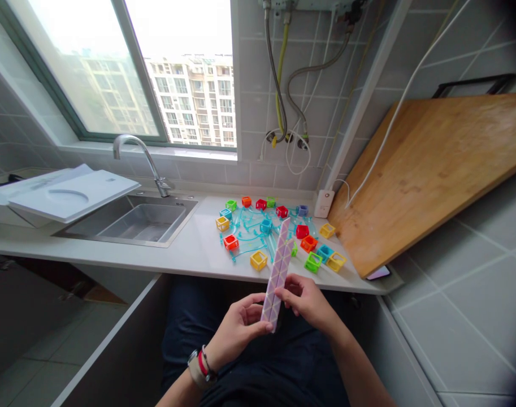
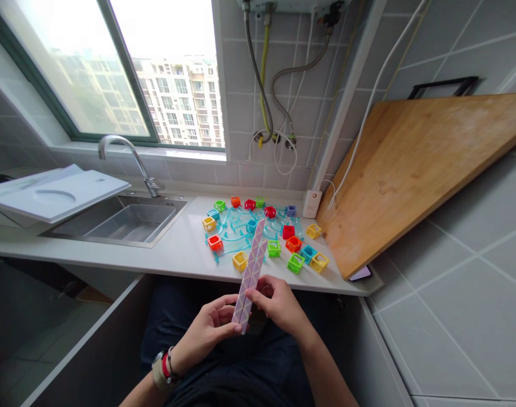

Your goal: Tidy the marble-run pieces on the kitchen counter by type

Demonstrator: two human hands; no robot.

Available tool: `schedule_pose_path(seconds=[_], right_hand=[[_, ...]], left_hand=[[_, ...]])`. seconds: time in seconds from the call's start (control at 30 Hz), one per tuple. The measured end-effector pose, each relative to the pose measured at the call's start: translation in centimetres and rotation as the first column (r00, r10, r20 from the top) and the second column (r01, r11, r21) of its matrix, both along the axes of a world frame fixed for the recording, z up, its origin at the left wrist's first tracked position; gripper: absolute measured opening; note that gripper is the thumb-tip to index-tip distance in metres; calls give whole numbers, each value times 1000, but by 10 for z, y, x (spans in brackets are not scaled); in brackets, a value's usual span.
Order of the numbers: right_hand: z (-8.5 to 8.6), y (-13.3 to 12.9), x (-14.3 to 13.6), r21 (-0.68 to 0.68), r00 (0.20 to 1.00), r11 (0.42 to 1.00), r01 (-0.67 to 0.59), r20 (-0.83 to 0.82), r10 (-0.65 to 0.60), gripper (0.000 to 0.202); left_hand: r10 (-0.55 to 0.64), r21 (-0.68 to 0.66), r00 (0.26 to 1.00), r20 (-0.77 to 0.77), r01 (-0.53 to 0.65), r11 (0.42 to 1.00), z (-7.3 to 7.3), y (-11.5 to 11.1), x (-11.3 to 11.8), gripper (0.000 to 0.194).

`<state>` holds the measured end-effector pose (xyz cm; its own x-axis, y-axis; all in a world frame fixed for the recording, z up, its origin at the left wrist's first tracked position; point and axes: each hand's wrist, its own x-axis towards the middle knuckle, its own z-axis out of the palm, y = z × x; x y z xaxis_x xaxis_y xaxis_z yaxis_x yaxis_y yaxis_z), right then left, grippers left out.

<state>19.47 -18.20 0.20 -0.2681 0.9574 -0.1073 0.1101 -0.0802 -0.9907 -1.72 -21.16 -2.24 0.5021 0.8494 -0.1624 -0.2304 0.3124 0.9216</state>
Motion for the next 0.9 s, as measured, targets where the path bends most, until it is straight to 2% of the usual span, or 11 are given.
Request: schedule_pose_path(seconds=[0.1,0.3,0.47,0.63,0.77,0.9], right_hand=[[-7,-6,-7,-33,997,997,-72,2,72,39],[-18,-13,-16,15,999,1000,25,-32,-25,36],[-12,-17,-14,-10,994,995,-103,25,103,35],[-11,-19,-14,-36,986,986,-160,-52,158,36],[-15,-20,-15,-24,992,992,-123,0,123,35],[-15,-23,-15,10,992,997,-74,102,73,31]], left_hand=[[12,-23,1000,21,-11,1000,0,2,0,60],[-55,-24,998,-9,54,998,-5,2,-2,65],[-23,-16,1000,-11,23,1000,-4,0,-1,63],[-76,-26,997,10,76,997,-1,0,-4,65],[-19,8,999,-36,19,1000,-3,-1,-4,67],[-12,17,999,-45,13,1000,-7,-2,-1,58]])
